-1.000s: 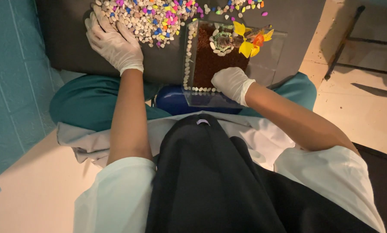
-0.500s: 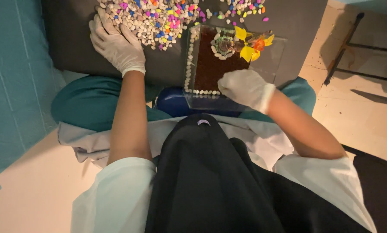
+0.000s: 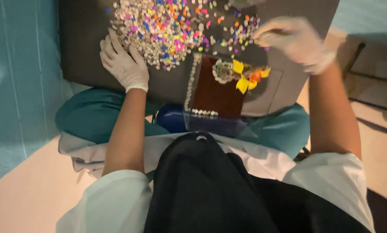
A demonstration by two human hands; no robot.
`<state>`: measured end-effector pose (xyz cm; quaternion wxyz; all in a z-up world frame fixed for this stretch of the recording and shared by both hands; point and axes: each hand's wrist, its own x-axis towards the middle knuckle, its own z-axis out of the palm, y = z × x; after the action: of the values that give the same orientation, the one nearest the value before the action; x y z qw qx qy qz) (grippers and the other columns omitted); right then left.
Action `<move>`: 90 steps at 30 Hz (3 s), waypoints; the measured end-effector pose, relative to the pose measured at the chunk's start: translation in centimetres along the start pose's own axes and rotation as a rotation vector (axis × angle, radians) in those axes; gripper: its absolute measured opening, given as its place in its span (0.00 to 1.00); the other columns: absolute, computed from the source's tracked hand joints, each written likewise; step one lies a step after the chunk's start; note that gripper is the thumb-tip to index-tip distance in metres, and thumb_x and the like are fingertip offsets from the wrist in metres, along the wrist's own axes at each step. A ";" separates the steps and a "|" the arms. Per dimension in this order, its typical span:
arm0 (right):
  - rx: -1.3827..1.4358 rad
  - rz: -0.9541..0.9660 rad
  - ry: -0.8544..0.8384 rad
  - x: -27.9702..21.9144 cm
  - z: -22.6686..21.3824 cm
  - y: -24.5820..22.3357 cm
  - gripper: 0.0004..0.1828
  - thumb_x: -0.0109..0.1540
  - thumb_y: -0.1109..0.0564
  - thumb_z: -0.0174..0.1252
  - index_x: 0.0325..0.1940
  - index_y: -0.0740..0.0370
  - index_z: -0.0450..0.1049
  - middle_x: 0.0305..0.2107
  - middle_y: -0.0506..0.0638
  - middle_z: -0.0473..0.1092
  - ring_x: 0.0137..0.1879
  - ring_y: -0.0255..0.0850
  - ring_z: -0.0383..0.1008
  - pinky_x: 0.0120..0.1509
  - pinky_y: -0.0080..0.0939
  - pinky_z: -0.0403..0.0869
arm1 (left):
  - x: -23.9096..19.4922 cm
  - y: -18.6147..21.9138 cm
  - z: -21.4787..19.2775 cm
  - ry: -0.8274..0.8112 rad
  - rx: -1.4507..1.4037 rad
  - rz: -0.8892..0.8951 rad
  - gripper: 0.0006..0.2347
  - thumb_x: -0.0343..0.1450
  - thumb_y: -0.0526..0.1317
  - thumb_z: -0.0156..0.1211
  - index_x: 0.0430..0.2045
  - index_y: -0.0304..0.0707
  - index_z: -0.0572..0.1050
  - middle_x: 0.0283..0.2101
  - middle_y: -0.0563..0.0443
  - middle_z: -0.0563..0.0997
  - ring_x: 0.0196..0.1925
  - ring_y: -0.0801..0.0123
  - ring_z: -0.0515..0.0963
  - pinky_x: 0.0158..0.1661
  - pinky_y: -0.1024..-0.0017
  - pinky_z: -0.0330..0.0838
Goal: The person places white pebbles around the edges of a glass terrarium containing soil and a small plant. They repeatedly pick up pebbles from a pile and arrange them along the perimeter, occasionally adjusting the plant and using tweezers to position small items.
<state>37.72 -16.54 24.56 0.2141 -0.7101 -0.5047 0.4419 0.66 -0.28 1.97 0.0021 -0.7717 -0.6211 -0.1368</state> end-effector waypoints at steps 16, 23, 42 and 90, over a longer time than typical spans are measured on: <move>-0.948 -0.801 -0.016 20.1 10.2 2.9 0.37 0.70 0.40 0.59 0.81 0.51 0.62 0.73 0.66 0.54 0.77 0.62 0.54 0.74 0.60 0.64 | 0.1 0.5 -1.1 0.038 -0.077 0.038 0.23 0.81 0.50 0.46 0.70 0.43 0.59 0.65 0.48 0.67 0.69 0.52 0.66 0.67 0.49 0.63; -0.897 -0.780 -0.189 21.4 13.5 0.5 0.41 0.63 0.25 0.51 0.79 0.36 0.61 0.76 0.59 0.50 0.79 0.65 0.42 0.75 0.79 0.46 | 0.3 0.6 -1.5 -0.016 -0.045 0.029 0.23 0.81 0.53 0.42 0.72 0.48 0.57 0.66 0.48 0.68 0.70 0.51 0.66 0.68 0.48 0.61; -0.921 -0.608 0.009 5.9 5.0 17.1 0.25 0.65 0.65 0.57 0.67 0.59 0.67 0.65 0.63 0.68 0.72 0.60 0.67 0.73 0.56 0.70 | 0.1 0.4 -1.1 0.018 -0.062 0.054 0.23 0.81 0.52 0.44 0.70 0.42 0.60 0.65 0.46 0.68 0.69 0.48 0.65 0.65 0.46 0.62; 0.122 -0.263 0.120 -14.3 5.9 -5.1 0.03 0.65 0.63 0.62 0.42 0.64 0.75 0.35 0.53 0.75 0.41 0.38 0.76 0.51 0.35 0.77 | -0.6 -0.9 1.6 -0.059 0.091 -0.001 0.22 0.85 0.54 0.48 0.71 0.51 0.51 0.71 0.56 0.63 0.75 0.57 0.61 0.72 0.52 0.61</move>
<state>28.57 -28.29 31.22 0.3425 -0.6487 -0.5519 0.3966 -0.03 -0.34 0.19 0.0188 -0.7742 -0.6269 -0.0856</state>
